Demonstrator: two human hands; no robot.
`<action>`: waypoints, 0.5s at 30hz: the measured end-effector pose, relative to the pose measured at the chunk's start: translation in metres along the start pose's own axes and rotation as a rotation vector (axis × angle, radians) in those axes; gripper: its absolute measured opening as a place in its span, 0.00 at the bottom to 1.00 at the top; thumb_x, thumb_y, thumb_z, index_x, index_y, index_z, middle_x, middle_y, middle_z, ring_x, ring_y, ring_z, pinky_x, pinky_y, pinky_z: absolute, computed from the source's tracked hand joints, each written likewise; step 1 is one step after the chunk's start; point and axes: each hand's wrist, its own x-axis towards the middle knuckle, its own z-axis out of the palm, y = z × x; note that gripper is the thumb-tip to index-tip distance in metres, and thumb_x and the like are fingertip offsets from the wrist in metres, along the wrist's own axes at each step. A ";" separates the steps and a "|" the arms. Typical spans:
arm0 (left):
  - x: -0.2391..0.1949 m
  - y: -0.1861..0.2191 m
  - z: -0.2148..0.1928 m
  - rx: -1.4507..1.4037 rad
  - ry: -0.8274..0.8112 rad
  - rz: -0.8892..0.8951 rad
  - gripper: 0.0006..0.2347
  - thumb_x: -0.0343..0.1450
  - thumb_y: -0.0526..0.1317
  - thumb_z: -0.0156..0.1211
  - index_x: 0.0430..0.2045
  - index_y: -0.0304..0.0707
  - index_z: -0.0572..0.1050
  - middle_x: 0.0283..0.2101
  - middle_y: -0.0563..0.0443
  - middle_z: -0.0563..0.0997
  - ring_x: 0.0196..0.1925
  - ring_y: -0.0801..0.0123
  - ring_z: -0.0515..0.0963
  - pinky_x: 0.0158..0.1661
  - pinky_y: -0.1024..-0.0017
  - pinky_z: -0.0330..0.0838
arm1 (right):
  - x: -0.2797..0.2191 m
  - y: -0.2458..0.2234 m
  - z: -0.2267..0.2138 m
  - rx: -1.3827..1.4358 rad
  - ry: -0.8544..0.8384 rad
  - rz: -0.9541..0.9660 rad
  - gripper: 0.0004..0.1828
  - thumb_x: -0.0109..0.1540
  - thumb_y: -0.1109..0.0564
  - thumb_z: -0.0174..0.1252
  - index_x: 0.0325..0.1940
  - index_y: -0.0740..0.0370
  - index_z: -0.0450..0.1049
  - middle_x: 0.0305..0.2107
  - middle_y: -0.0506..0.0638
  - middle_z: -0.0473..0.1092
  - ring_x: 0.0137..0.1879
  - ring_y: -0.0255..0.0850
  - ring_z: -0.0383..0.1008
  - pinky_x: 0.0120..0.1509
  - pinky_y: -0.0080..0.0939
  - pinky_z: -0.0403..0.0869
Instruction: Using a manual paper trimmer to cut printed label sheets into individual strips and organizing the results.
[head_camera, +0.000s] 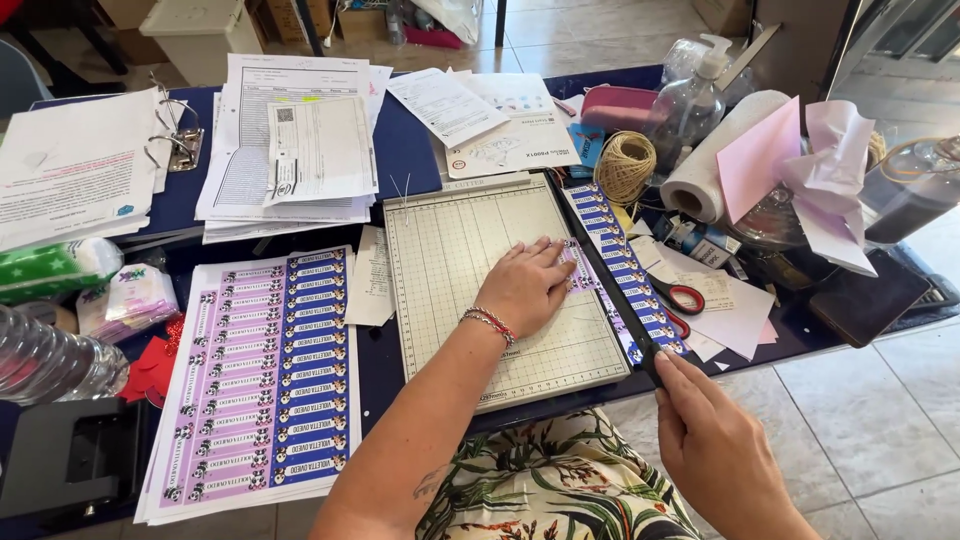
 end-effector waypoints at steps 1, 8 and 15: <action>0.000 0.000 -0.002 0.001 -0.002 0.000 0.19 0.78 0.48 0.39 0.59 0.49 0.73 0.70 0.44 0.66 0.73 0.52 0.62 0.69 0.52 0.53 | 0.001 -0.001 -0.001 0.002 0.000 0.001 0.24 0.62 0.58 0.57 0.63 0.59 0.73 0.59 0.54 0.74 0.49 0.49 0.82 0.37 0.58 0.83; 0.000 0.001 -0.002 -0.007 -0.011 -0.005 0.19 0.78 0.49 0.39 0.60 0.49 0.73 0.70 0.44 0.66 0.73 0.53 0.61 0.70 0.54 0.51 | 0.004 -0.002 -0.007 -0.027 -0.027 0.010 0.23 0.62 0.57 0.56 0.63 0.58 0.74 0.59 0.52 0.74 0.45 0.47 0.83 0.34 0.56 0.83; 0.000 0.001 -0.002 -0.002 -0.022 -0.012 0.20 0.78 0.50 0.37 0.60 0.50 0.72 0.70 0.44 0.65 0.74 0.54 0.61 0.70 0.55 0.51 | 0.006 -0.004 -0.007 -0.034 -0.035 0.004 0.23 0.62 0.57 0.56 0.63 0.60 0.74 0.59 0.53 0.74 0.44 0.47 0.83 0.35 0.55 0.84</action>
